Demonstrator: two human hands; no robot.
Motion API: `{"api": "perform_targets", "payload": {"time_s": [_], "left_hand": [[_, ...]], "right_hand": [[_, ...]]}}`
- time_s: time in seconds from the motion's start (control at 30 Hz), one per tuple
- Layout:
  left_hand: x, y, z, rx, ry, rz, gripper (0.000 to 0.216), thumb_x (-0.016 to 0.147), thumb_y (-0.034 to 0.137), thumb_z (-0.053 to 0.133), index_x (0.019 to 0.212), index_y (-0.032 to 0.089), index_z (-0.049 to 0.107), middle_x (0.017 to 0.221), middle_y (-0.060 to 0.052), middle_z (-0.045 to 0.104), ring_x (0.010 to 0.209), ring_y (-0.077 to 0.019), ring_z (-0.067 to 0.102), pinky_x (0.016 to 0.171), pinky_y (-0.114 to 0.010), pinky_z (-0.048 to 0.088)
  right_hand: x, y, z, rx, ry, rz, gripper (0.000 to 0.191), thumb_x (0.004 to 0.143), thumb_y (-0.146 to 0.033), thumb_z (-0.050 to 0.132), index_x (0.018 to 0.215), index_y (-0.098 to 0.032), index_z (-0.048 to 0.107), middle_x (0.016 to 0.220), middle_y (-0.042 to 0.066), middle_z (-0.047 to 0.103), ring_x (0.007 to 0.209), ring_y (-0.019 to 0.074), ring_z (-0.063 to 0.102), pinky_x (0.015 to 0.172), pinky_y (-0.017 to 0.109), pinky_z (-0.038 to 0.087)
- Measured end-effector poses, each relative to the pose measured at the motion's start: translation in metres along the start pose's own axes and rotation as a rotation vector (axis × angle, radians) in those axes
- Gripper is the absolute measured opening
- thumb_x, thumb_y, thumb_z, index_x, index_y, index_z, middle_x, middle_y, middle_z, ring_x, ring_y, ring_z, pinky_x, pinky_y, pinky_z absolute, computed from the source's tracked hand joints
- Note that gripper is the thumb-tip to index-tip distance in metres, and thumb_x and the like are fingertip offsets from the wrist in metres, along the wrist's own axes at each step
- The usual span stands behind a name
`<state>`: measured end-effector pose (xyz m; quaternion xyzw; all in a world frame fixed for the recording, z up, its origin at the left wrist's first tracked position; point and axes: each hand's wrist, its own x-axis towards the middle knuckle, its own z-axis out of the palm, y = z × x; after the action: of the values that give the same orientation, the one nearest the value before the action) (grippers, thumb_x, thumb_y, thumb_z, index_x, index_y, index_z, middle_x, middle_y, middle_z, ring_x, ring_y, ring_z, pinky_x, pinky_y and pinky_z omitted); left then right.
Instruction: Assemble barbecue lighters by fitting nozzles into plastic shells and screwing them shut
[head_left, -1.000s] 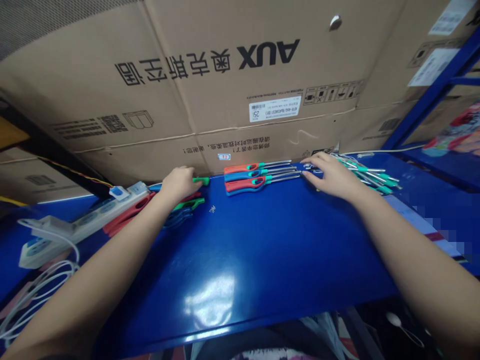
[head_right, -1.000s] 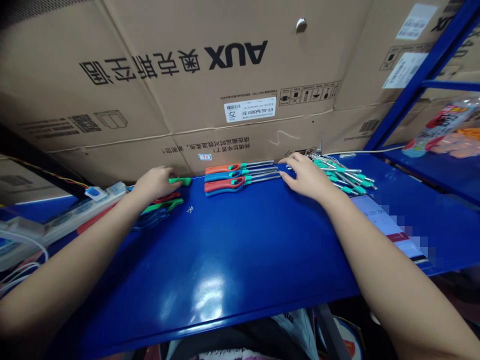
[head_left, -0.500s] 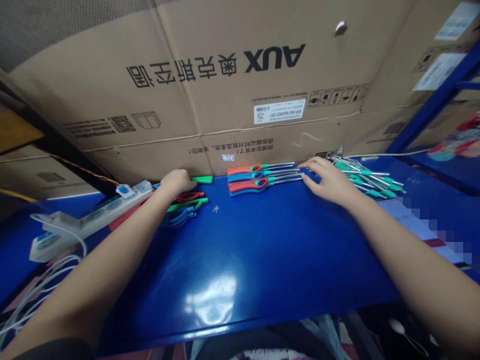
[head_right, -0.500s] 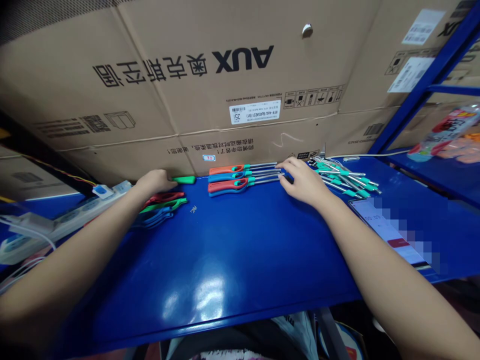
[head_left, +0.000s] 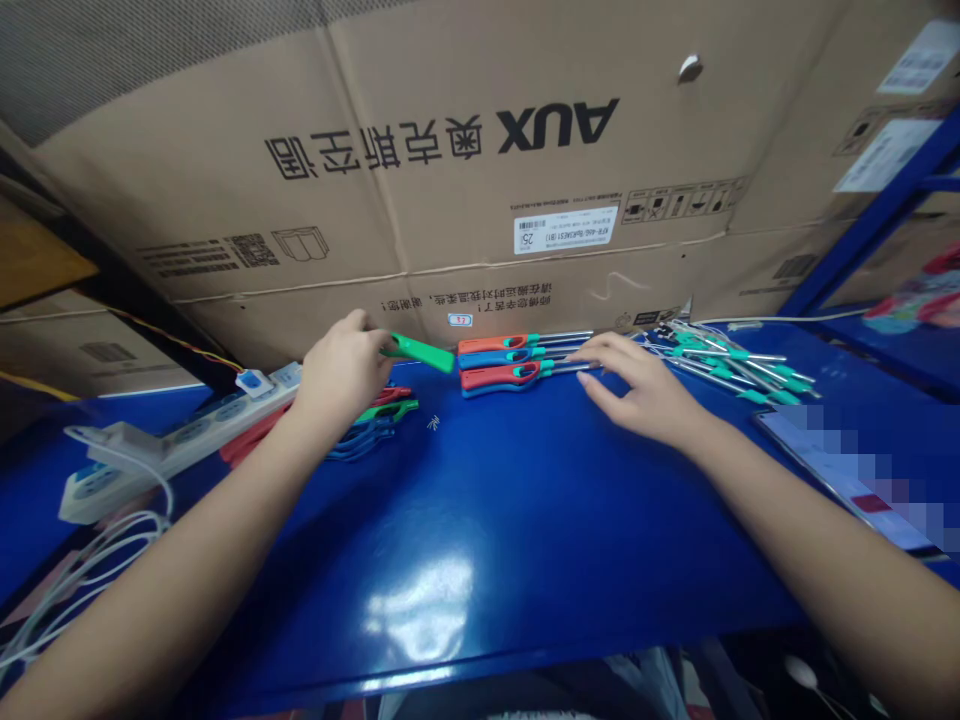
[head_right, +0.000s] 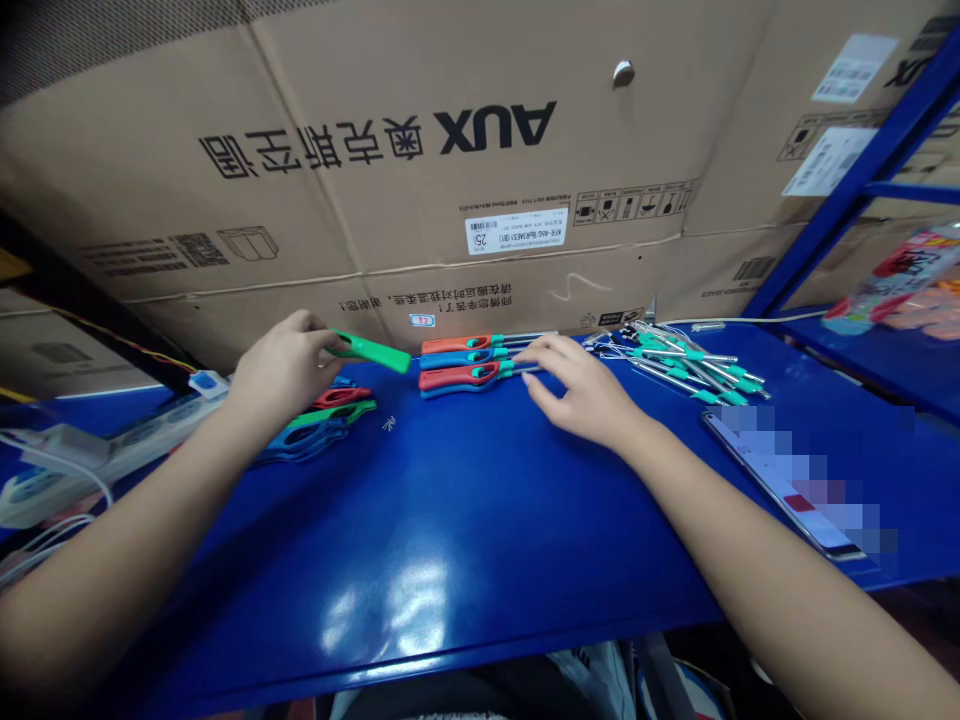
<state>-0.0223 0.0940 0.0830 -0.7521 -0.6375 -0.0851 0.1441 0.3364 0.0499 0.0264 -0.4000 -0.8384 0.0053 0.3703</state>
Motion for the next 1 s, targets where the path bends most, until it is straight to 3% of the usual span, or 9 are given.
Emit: {"api": "perform_targets", "payload": {"time_s": [0.1, 0.17, 0.33, 0.43, 0.53, 0.63, 0.73, 0.83, 1.0], "left_hand": [[-0.032, 0.022, -0.008, -0.162, 0.134, 0.316, 0.019, 0.091, 0.021, 0.055, 0.098, 0.02, 0.073, 0.117, -0.01, 0.063, 0.105, -0.0294, 0.064, 0.09, -0.042, 0.056], [-0.054, 0.036, -0.004, -0.365, 0.132, 0.5, 0.021, 0.094, 0.018, 0.05, 0.094, 0.02, 0.07, 0.112, -0.009, 0.064, 0.106, -0.0251, 0.065, 0.095, -0.039, 0.055], [-0.091, 0.06, 0.019, -0.77, -0.143, 0.763, 0.028, 0.091, 0.005, 0.046, 0.098, 0.021, 0.068, 0.112, -0.007, 0.066, 0.102, -0.0178, 0.067, 0.092, -0.029, 0.055], [-0.099, 0.066, 0.028, -0.913, -0.243, 0.764, 0.033, 0.09, 0.003, 0.045, 0.103, 0.021, 0.069, 0.116, -0.007, 0.068, 0.106, -0.0174, 0.068, 0.095, -0.029, 0.055], [-0.102, 0.068, 0.033, -1.017, -0.203, 0.651, 0.026, 0.096, 0.012, 0.05, 0.111, 0.022, 0.069, 0.119, -0.008, 0.068, 0.112, -0.0188, 0.066, 0.101, -0.032, 0.053], [-0.104, 0.066, 0.035, -1.014, -0.181, 0.546, 0.023, 0.097, 0.031, 0.062, 0.118, 0.023, 0.067, 0.12, -0.009, 0.069, 0.111, -0.0221, 0.067, 0.1, -0.037, 0.054], [-0.105, 0.062, 0.04, -0.915, -0.177, 0.511, 0.043, 0.089, 0.041, 0.073, 0.127, 0.025, 0.062, 0.125, -0.009, 0.068, 0.115, -0.0257, 0.065, 0.101, -0.041, 0.054], [-0.104, 0.06, 0.05, -0.84, -0.124, 0.516, 0.044, 0.092, 0.039, 0.07, 0.132, 0.026, 0.059, 0.126, -0.009, 0.067, 0.117, -0.0257, 0.063, 0.103, -0.042, 0.052], [-0.102, 0.061, 0.064, -0.837, -0.087, 0.535, 0.023, 0.096, 0.031, 0.065, 0.117, 0.023, 0.067, 0.109, -0.007, 0.068, 0.102, -0.0217, 0.065, 0.091, -0.036, 0.054]], "right_hand": [[-0.002, -0.027, 0.01, 0.122, -0.062, -0.088, 0.029, 0.095, -0.024, 0.056, 0.124, -0.026, 0.061, 0.123, 0.011, 0.059, 0.115, 0.0253, 0.062, 0.099, 0.044, 0.054], [-0.005, -0.043, 0.016, 0.153, -0.131, -0.132, 0.04, 0.094, -0.02, 0.055, 0.134, -0.028, 0.055, 0.13, 0.012, 0.055, 0.123, 0.0261, 0.058, 0.104, 0.046, 0.052], [-0.012, -0.06, 0.03, 0.156, -0.291, -0.249, 0.042, 0.094, -0.015, 0.053, 0.135, -0.026, 0.052, 0.141, 0.014, 0.049, 0.128, 0.0254, 0.054, 0.102, 0.045, 0.052], [-0.013, -0.057, 0.038, 0.149, -0.4, -0.294, 0.022, 0.096, -0.024, 0.058, 0.118, -0.022, 0.06, 0.129, 0.013, 0.059, 0.117, 0.024, 0.06, 0.098, 0.042, 0.052], [-0.012, -0.05, 0.042, 0.098, -0.502, -0.313, 0.013, 0.099, -0.03, 0.057, 0.106, -0.02, 0.063, 0.112, 0.009, 0.067, 0.104, 0.0234, 0.063, 0.09, 0.041, 0.052], [-0.01, -0.045, 0.039, 0.112, -0.54, -0.248, 0.016, 0.1, -0.035, 0.056, 0.102, -0.02, 0.063, 0.103, 0.007, 0.069, 0.095, 0.0218, 0.065, 0.082, 0.036, 0.051], [-0.009, -0.04, 0.032, 0.143, -0.545, -0.106, 0.02, 0.103, -0.036, 0.051, 0.102, -0.021, 0.064, 0.097, 0.006, 0.072, 0.089, 0.0204, 0.067, 0.079, 0.033, 0.049], [-0.009, -0.034, 0.026, 0.095, -0.552, -0.025, 0.027, 0.105, -0.035, 0.044, 0.098, -0.021, 0.066, 0.095, 0.006, 0.072, 0.087, 0.0203, 0.067, 0.076, 0.033, 0.049], [-0.009, -0.036, 0.026, 0.018, -0.523, -0.082, 0.02, 0.102, -0.037, 0.052, 0.099, -0.021, 0.064, 0.1, 0.007, 0.067, 0.094, 0.0224, 0.061, 0.082, 0.036, 0.048]]}}
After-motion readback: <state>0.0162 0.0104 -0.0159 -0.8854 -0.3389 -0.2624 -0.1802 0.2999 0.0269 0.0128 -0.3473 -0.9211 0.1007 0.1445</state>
